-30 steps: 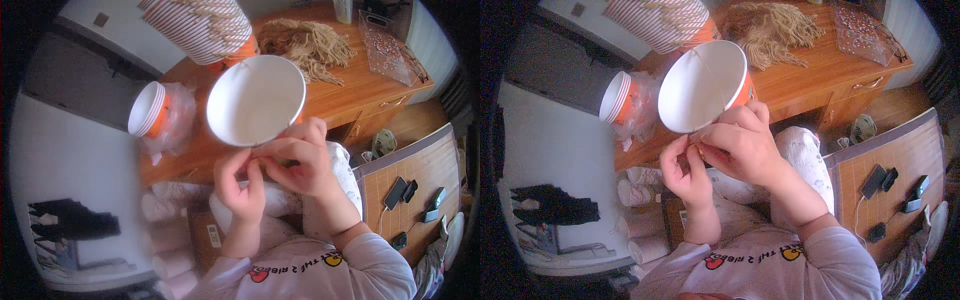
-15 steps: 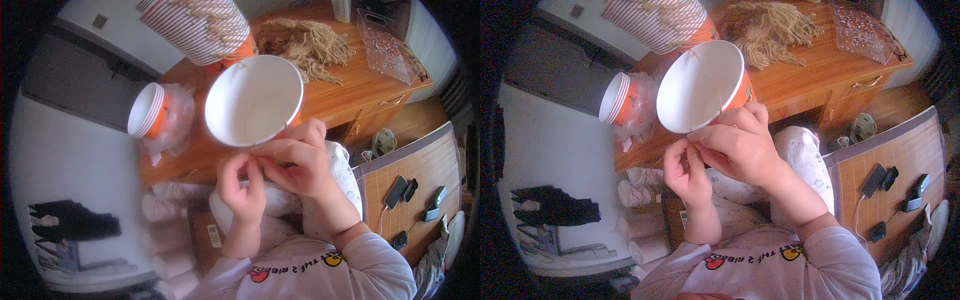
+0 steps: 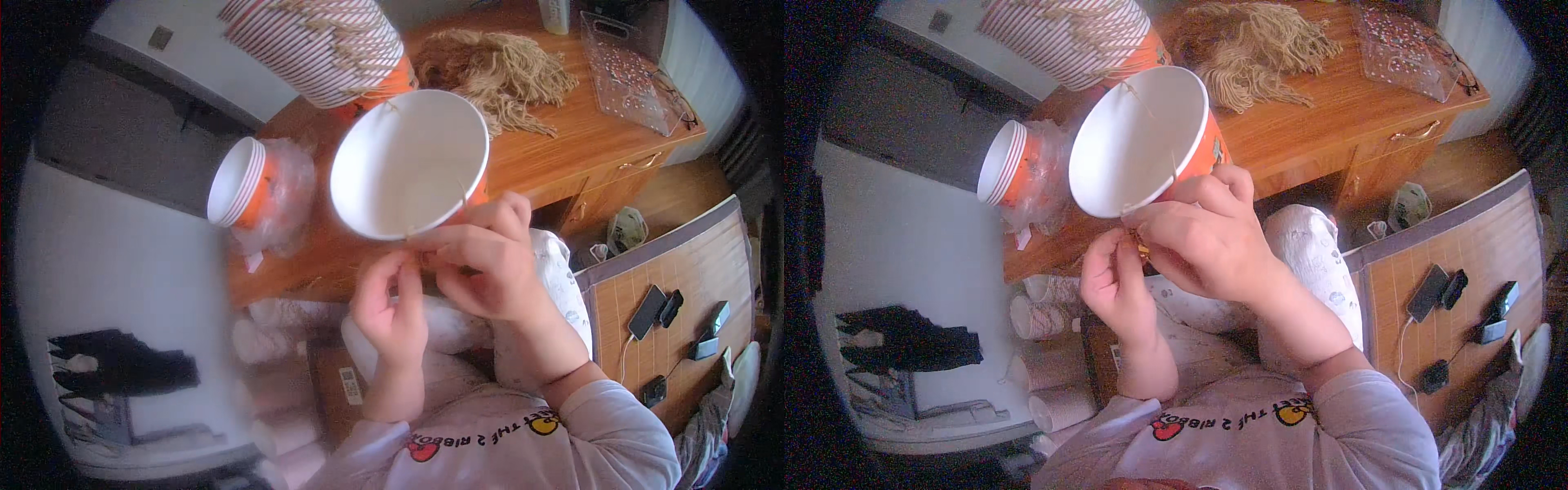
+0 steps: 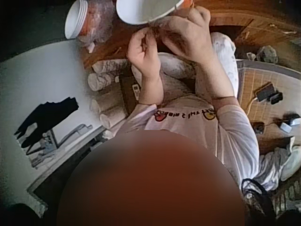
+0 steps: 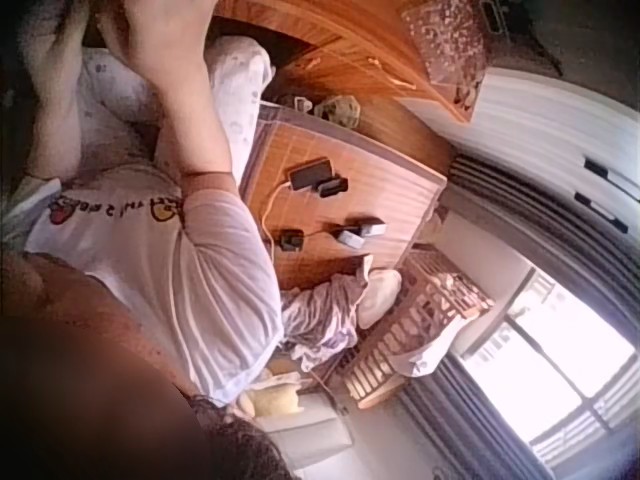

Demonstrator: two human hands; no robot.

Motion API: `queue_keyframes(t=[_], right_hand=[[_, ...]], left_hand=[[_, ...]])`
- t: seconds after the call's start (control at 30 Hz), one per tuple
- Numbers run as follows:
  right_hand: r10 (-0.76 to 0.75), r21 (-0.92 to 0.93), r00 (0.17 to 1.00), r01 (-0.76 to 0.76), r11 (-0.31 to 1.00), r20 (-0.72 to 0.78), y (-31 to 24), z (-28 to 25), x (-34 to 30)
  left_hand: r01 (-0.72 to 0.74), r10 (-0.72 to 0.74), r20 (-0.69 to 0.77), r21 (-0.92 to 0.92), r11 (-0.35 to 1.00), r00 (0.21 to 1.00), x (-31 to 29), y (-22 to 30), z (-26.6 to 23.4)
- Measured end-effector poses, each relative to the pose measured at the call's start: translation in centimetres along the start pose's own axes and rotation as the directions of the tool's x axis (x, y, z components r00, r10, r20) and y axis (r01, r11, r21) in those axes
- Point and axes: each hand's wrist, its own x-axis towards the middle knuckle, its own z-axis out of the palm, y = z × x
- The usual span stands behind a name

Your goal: Attaching string handles to orange and white paper buckets at a workspace.

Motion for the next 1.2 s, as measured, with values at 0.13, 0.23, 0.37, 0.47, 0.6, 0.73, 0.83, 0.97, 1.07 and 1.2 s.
queue_keyframes(t=[0.13,0.23,0.37,0.47,0.6,0.73,0.83,0.97,1.07,1.2], right_hand=[[0.008,0.025,1.0,-0.007,1.0,-0.023,-0.1,0.1,0.1],[-0.002,0.023,1.0,0.002,1.0,-0.014,-0.1,0.2,0.0],[0.019,0.041,0.999,-0.017,0.999,-0.039,-0.2,0.4,-0.3],[0.059,0.074,0.997,-0.055,0.996,-0.055,-0.5,0.3,-0.2],[0.163,0.132,0.986,-0.157,0.979,-0.04,-0.5,0.3,-0.5],[0.236,0.219,0.966,-0.209,0.953,-0.104,-0.7,1.1,-1.5],[0.345,0.393,0.912,-0.241,0.887,-0.22,-0.9,2.3,-2.6],[0.507,0.651,0.854,-0.323,0.687,-0.112,-1.4,2.4,-2.9],[0.566,0.732,0.824,-0.371,0.572,-0.024,-1.5,2.3,-3.0],[0.585,0.705,0.811,-0.424,0.569,0.016,-1.0,2.1,-3.5]], left_hand=[[0.005,-0.005,0.011,-0.006,1.0,1.0,0.1,0.0,0.2],[-0.06,0.057,0.032,0.089,0.994,0.998,0.2,-0.1,-0.1],[-0.094,0.093,0.025,0.061,0.994,0.995,0.4,0.3,0.2],[-0.06,0.06,0.037,-0.007,0.998,0.997,0.4,0.5,0.1],[-0.086,0.084,0.059,0.039,0.996,0.995,0.8,0.6,0.3],[-0.06,0.061,0.021,-0.018,0.998,0.998,0.7,0.7,0.7],[-0.053,0.054,0.022,-0.034,0.998,0.998,0.8,0.8,0.9],[0.049,-0.044,0.043,-0.118,0.992,0.998,0.9,1.5,0.9],[0.165,-0.14,0.126,-0.215,0.963,0.982,1.0,0.9,0.4],[0.204,-0.163,0.19,-0.221,0.954,0.968,1.1,1.2,0.6]])
